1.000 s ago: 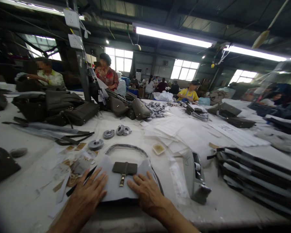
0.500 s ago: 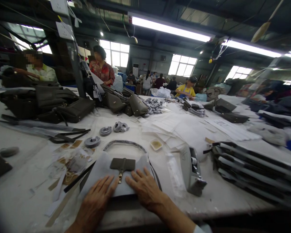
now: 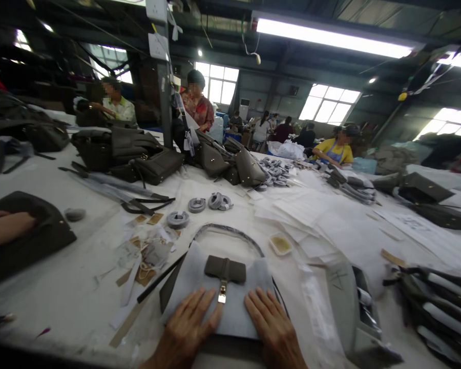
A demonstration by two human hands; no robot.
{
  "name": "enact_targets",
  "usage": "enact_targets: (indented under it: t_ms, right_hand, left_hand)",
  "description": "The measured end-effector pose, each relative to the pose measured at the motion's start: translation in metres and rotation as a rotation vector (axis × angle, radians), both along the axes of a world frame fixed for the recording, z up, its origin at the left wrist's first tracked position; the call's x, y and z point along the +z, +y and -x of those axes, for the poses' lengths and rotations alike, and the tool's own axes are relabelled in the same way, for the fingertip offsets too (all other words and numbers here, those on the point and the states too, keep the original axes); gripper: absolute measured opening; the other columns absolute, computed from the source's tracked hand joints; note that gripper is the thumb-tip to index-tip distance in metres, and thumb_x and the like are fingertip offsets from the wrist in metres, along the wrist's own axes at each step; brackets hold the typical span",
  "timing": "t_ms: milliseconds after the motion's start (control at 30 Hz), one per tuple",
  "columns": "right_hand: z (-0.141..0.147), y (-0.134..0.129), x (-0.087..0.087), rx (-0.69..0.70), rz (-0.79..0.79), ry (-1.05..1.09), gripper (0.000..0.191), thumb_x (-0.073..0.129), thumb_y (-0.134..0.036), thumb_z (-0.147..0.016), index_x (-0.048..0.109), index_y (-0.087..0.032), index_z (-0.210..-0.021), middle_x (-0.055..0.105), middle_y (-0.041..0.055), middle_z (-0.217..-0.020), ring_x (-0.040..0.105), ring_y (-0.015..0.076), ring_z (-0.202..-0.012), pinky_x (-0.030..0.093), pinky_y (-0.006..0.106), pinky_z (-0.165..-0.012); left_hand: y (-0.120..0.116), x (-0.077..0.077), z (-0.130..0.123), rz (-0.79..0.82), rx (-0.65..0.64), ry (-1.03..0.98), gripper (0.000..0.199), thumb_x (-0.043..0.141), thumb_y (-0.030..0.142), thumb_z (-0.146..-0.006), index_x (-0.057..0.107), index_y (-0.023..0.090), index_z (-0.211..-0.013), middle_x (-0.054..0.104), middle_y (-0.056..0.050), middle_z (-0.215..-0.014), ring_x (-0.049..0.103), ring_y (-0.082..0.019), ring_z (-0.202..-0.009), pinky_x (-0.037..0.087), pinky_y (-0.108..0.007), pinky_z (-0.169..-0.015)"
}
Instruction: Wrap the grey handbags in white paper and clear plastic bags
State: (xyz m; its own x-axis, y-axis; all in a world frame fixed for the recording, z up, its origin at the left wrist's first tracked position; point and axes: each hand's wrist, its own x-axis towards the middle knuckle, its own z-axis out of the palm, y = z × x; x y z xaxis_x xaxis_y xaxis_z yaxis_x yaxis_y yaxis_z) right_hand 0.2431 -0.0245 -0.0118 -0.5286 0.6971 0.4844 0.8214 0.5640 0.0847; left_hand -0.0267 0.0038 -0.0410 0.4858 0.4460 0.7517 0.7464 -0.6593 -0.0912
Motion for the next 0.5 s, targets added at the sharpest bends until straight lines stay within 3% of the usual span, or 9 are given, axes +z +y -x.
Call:
enact_targets:
  t_ms: [100, 233, 400, 500]
  right_hand:
    - [-0.001, 0.000, -0.001, -0.016, 0.033, 0.032, 0.084, 0.033, 0.001, -0.071, 0.036, -0.027, -0.150, 0.056, 0.0003, -0.141, 0.047, 0.0236, -0.135, 0.042, 0.046, -0.109]
    - [-0.004, 0.001, -0.006, -0.016, 0.039, 0.080, 0.077, 0.034, -0.005, -0.077, 0.037, -0.029, -0.149, 0.058, 0.0013, -0.138, 0.050, 0.0254, -0.132, 0.046, 0.049, -0.107]
    - [-0.001, 0.002, -0.020, -0.025, 0.002, 0.116, 0.055, 0.034, -0.021, -0.095, 0.037, -0.030, -0.149, 0.065, 0.0047, -0.130, 0.055, 0.0278, -0.127, 0.050, 0.050, -0.102]
    - [0.001, 0.005, -0.028, -0.085, -0.023, 0.123, 0.052, 0.031, -0.021, -0.100, 0.036, -0.034, -0.149, 0.068, 0.0030, -0.125, 0.058, 0.0254, -0.124, 0.050, 0.048, -0.103]
  left_hand:
    - [-0.002, 0.005, 0.003, -0.021, -0.038, -0.037, 0.034, 0.039, 0.024, -0.098, 0.062, 0.028, -0.123, 0.065, -0.005, -0.127, 0.057, -0.026, -0.122, 0.044, -0.041, -0.103]
    - [0.000, 0.007, 0.003, -0.002, -0.048, 0.057, 0.033, 0.047, 0.027, -0.097, 0.059, 0.029, -0.128, 0.066, -0.005, -0.127, 0.058, -0.024, -0.121, 0.046, -0.037, -0.102]
    - [0.012, -0.027, -0.012, -0.197, 0.046, -0.190, 0.025, 0.049, 0.035, -0.096, 0.066, 0.035, -0.114, 0.074, 0.000, -0.104, 0.069, -0.020, -0.101, 0.052, -0.034, -0.090]
    - [0.017, -0.041, -0.010, -0.173, 0.028, -0.027, 0.027, 0.052, 0.033, -0.095, 0.065, 0.040, -0.118, 0.075, 0.002, -0.104, 0.070, -0.018, -0.096, 0.055, -0.032, -0.082]
